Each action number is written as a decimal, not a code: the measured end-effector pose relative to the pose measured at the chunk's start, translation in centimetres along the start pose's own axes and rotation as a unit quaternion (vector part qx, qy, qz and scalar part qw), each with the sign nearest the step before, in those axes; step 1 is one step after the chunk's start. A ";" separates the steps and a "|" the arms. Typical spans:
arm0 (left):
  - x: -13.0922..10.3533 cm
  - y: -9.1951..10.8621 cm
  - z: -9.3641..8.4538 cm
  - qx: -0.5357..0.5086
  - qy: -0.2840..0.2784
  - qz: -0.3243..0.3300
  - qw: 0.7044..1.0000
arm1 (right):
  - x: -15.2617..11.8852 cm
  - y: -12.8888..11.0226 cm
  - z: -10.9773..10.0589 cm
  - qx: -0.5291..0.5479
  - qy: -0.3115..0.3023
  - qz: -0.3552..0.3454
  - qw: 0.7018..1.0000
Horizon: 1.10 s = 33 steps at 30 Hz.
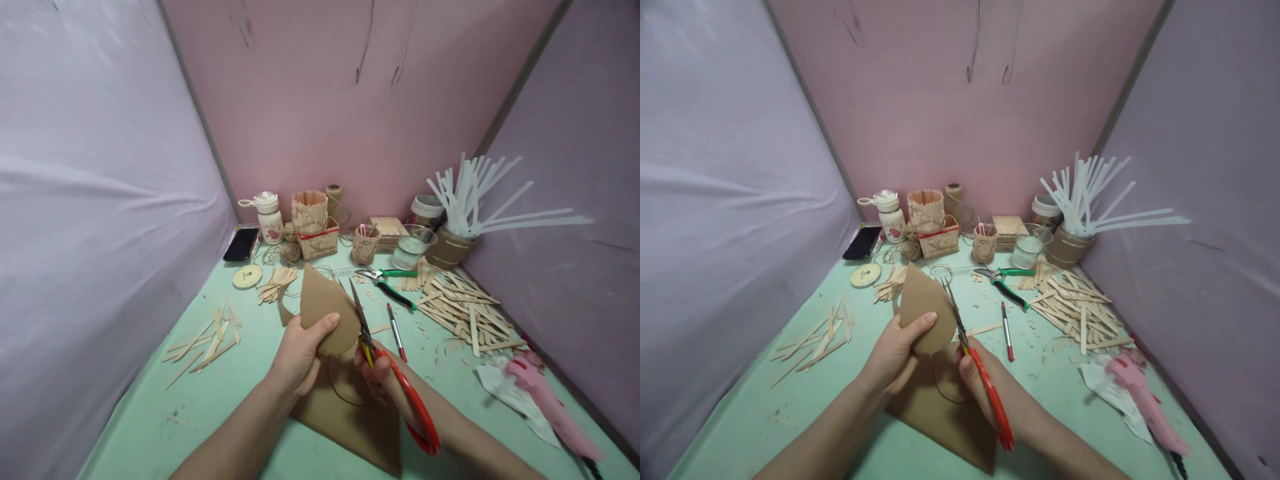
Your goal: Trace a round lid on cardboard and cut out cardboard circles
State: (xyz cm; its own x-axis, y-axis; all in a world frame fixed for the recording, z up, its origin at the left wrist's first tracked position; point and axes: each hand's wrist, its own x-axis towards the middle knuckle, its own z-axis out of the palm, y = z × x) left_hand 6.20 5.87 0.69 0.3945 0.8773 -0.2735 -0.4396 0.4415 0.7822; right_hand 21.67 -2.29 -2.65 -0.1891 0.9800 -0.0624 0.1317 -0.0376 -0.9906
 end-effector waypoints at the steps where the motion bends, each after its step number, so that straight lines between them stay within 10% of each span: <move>1: 0.1 0.0 0.0 0.000 0.002 0.000 1.000 | 0.0 0.2 0.0 -0.001 0.000 0.000 1.000; 33: 0.3 1.3 -1.0 0.042 -0.053 -0.029 0.997 | 0.4 -0.7 -1.3 -0.091 -0.001 0.028 0.995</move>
State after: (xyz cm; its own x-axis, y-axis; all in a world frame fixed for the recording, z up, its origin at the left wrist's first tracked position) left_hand 4.91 6.88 1.08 0.5027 0.8239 -0.2617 -0.3460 0.4692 0.8125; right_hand 22.74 -1.66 -1.84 -0.1783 0.9769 -0.1175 0.3165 -0.0562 -0.9469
